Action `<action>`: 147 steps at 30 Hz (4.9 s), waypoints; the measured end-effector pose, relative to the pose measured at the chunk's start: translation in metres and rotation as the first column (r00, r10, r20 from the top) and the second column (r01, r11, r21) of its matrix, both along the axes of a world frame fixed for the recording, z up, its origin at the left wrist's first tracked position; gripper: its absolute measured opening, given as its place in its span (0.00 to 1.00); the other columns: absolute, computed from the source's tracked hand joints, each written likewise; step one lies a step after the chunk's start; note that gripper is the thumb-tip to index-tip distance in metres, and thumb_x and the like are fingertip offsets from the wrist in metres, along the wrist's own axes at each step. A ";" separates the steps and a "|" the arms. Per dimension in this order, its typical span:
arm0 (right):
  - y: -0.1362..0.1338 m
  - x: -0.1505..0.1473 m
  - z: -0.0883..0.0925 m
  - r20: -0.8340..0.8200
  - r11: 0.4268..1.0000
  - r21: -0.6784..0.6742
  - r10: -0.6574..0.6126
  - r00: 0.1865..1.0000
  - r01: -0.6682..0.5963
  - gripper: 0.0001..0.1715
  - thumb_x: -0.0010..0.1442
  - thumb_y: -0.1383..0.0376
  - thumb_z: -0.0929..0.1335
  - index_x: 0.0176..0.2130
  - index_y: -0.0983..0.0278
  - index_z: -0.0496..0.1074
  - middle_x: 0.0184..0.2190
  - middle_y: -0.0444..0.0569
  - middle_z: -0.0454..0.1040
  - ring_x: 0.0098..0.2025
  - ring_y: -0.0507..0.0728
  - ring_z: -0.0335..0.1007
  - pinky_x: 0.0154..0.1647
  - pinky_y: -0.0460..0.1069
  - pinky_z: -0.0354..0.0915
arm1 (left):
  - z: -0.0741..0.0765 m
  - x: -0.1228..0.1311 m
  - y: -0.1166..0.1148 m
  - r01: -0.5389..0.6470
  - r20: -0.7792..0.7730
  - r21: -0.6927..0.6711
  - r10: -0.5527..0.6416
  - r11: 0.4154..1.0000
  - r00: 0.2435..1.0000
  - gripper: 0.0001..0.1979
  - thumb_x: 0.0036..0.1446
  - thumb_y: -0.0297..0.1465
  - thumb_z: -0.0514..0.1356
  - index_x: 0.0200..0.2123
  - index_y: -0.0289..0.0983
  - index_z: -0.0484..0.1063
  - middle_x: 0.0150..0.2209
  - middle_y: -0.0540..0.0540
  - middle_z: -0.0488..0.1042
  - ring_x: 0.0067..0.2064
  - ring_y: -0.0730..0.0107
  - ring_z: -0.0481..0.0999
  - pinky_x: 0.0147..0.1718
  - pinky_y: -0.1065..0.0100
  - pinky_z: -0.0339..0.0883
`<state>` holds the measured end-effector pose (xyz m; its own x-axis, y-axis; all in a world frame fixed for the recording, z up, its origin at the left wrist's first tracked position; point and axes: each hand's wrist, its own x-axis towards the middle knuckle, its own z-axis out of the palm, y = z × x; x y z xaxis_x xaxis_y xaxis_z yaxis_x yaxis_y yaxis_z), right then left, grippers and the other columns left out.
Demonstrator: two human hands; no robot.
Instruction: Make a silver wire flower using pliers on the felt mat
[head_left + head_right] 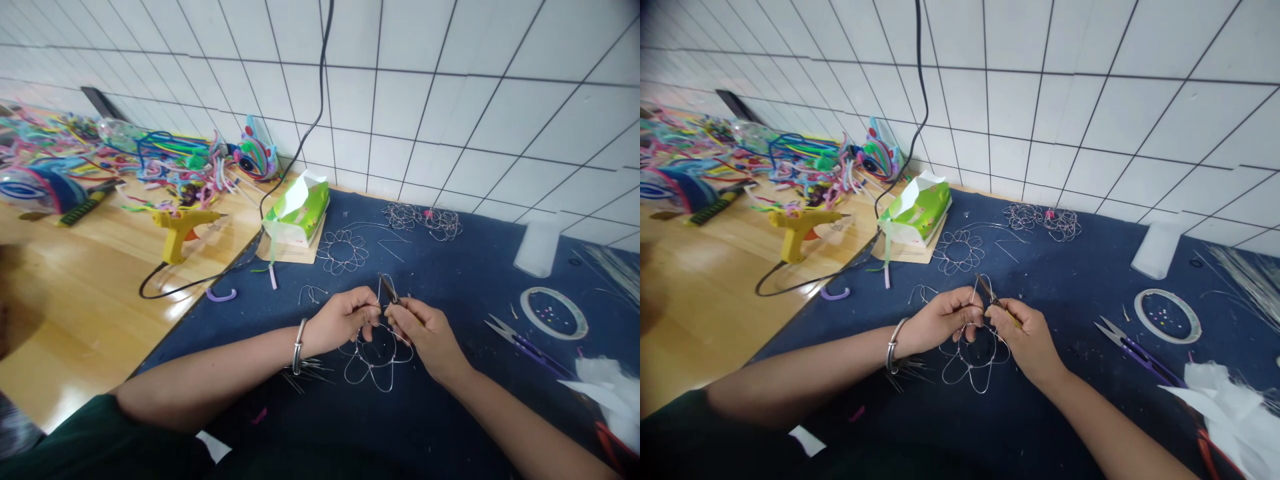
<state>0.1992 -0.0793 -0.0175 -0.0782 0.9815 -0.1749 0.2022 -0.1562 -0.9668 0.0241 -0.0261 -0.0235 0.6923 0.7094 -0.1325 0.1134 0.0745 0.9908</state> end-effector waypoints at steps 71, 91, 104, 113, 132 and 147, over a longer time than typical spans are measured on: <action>-0.002 0.012 0.007 -0.062 0.998 -0.057 -0.025 0.998 0.021 0.07 0.54 0.65 0.65 0.36 0.62 0.67 0.32 0.44 0.68 0.33 0.50 0.63 0.34 0.47 0.61 | 0.014 -0.008 0.007 -0.187 0.106 -0.059 0.192 0.981 0.976 0.10 0.58 0.35 0.54 0.33 0.32 0.66 0.22 0.50 0.69 0.24 0.78 0.68 0.23 0.75 0.60; 0.005 0.005 0.009 0.076 0.992 0.074 -0.108 0.991 0.103 0.09 0.53 0.61 0.67 0.36 0.61 0.68 0.31 0.42 0.68 0.32 0.50 0.62 0.35 0.47 0.60 | 0.009 -0.004 0.003 0.064 0.019 -0.055 -0.063 0.996 0.998 0.10 0.58 0.35 0.53 0.32 0.33 0.65 0.19 0.54 0.64 0.20 0.81 0.64 0.20 0.77 0.57; 0.005 -0.008 0.018 0.137 0.978 0.177 -0.136 0.981 0.111 0.07 0.51 0.63 0.68 0.33 0.62 0.69 0.27 0.41 0.67 0.29 0.49 0.61 0.32 0.45 0.60 | 0.009 -0.009 0.004 0.113 0.067 -0.134 -0.105 0.985 0.992 0.11 0.56 0.37 0.55 0.32 0.33 0.66 0.28 0.49 0.70 0.23 0.80 0.70 0.21 0.76 0.61; 0.002 -0.017 0.024 0.141 0.975 0.179 -0.161 0.977 0.135 0.08 0.50 0.63 0.68 0.33 0.63 0.69 0.28 0.42 0.68 0.30 0.49 0.62 0.33 0.46 0.60 | 0.015 -0.013 0.005 0.100 0.014 -0.145 -0.099 0.984 0.995 0.13 0.53 0.39 0.57 0.31 0.33 0.69 0.26 0.49 0.71 0.22 0.80 0.68 0.20 0.76 0.59; -0.002 -0.012 0.001 0.034 0.960 0.155 -0.240 0.970 0.232 0.13 0.51 0.60 0.69 0.38 0.61 0.68 0.27 0.42 0.64 0.26 0.48 0.58 0.27 0.45 0.58 | 0.011 -0.014 0.009 0.066 0.057 -0.159 -0.057 0.985 0.997 0.11 0.53 0.37 0.56 0.32 0.34 0.67 0.29 0.49 0.72 0.21 0.82 0.67 0.19 0.78 0.58; -0.005 -0.018 0.008 0.061 0.957 0.208 -0.221 0.973 0.204 0.11 0.52 0.60 0.67 0.36 0.61 0.66 0.27 0.42 0.64 0.26 0.48 0.59 0.28 0.45 0.60 | 0.009 -0.013 0.008 0.120 0.004 -0.087 -0.120 0.989 0.993 0.09 0.54 0.35 0.55 0.33 0.34 0.67 0.29 0.49 0.72 0.21 0.82 0.68 0.19 0.78 0.59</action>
<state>0.1811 -0.0845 -0.0095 0.1423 0.9894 0.0289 0.2661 -0.0101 -0.9639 0.0107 -0.0184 -0.0143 0.7715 0.6067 -0.1916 0.1284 0.1465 0.9808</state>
